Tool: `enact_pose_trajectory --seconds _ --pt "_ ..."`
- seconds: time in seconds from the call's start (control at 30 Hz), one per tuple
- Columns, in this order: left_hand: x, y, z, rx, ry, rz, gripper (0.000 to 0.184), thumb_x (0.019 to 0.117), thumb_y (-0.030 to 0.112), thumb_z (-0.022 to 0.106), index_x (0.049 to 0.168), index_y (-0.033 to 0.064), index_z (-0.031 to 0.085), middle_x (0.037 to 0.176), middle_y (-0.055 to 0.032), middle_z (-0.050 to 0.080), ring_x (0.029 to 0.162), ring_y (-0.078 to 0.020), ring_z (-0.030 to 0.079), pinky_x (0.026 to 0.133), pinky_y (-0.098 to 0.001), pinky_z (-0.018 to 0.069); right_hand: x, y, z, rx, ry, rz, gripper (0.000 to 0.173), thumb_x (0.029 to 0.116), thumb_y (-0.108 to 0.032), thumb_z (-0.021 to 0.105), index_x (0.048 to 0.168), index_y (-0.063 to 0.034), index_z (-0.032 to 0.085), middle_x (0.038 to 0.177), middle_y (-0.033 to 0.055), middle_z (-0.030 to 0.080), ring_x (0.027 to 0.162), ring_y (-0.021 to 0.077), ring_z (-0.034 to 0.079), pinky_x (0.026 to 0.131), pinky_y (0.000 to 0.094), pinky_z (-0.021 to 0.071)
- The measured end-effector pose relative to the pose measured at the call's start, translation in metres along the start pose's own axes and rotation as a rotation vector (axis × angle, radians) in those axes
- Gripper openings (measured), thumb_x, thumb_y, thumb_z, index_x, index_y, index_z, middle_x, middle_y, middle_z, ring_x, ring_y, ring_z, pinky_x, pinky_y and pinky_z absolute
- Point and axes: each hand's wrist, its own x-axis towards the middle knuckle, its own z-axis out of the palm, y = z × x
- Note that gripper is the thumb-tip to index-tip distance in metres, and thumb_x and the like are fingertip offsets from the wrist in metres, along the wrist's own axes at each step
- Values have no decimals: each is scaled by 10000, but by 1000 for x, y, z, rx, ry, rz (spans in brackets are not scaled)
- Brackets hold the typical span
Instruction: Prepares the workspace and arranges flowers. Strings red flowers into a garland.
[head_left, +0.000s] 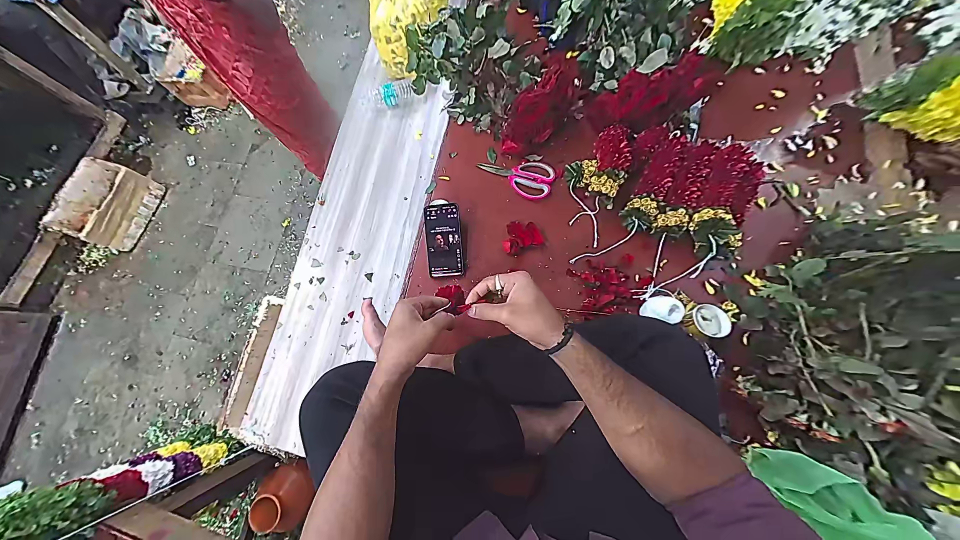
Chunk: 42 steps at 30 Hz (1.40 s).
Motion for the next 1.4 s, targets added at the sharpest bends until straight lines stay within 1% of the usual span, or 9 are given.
enact_pose_trajectory --seconds 0.3,0.43,0.57,0.7,0.77,0.87,1.03,1.27,1.4 --pt "0 0 1 80 -85 146 160 935 230 770 960 74 795 773 -29 743 672 -110 687 672 -306 594 2 4 12 -64 21 51 114 791 -56 850 883 -70 784 769 45 731 650 127 661 614 319 572" --pt "0 3 -1 72 -88 109 125 939 186 759 909 70 794 779 -24 745 683 -93 677 682 -293 579 2 5 6 5 4 79 467 695 -66 918 1084 -52 660 755 69 648 630 175 619 601 343 566" --pt "0 2 -4 111 -52 66 119 918 190 767 855 90 779 753 -13 732 693 -89 673 689 -310 568 5 2 -19 -19 -85 91 667 682 19 864 1278 -102 591 880 80 651 729 219 628 643 372 561" --pt "-1 3 -7 139 -22 23 108 874 177 781 798 100 770 711 -10 712 655 -93 652 653 -323 547 6 9 -17 -159 -215 74 702 706 -49 821 1353 -146 568 1192 64 680 1055 219 668 820 425 591" --pt "-1 3 -8 156 0 -7 106 855 173 788 774 108 765 692 -5 703 642 -96 645 646 -331 541 7 11 -11 -202 -282 74 691 758 -94 827 1389 -154 553 1248 60 664 1020 195 689 867 408 603" --pt "-1 2 -12 198 28 -43 133 841 201 798 738 125 759 656 8 681 616 -93 627 623 -343 526 8 15 -7 -217 -220 42 447 842 -194 820 1262 -140 677 1012 33 730 720 142 677 674 351 598" --pt "-1 2 -13 220 43 -47 129 830 204 794 726 136 759 640 19 674 597 -87 616 609 -352 512 4 4 -5 -99 -83 -57 119 855 -158 824 930 -82 770 705 23 671 589 114 600 557 292 528" --pt "0 4 -14 200 122 -99 145 818 195 824 711 125 757 631 -4 671 581 -109 605 595 -373 502 4 3 -7 -239 -85 13 65 876 -178 807 861 -119 784 689 -1 686 575 96 603 553 308 524" --pt "3 1 -15 169 194 -139 212 829 213 825 672 117 720 597 -18 639 548 -127 567 581 -388 473 0 -4 -11 -298 -264 6 78 878 -220 777 849 -148 788 669 -31 679 562 63 591 548 299 512"
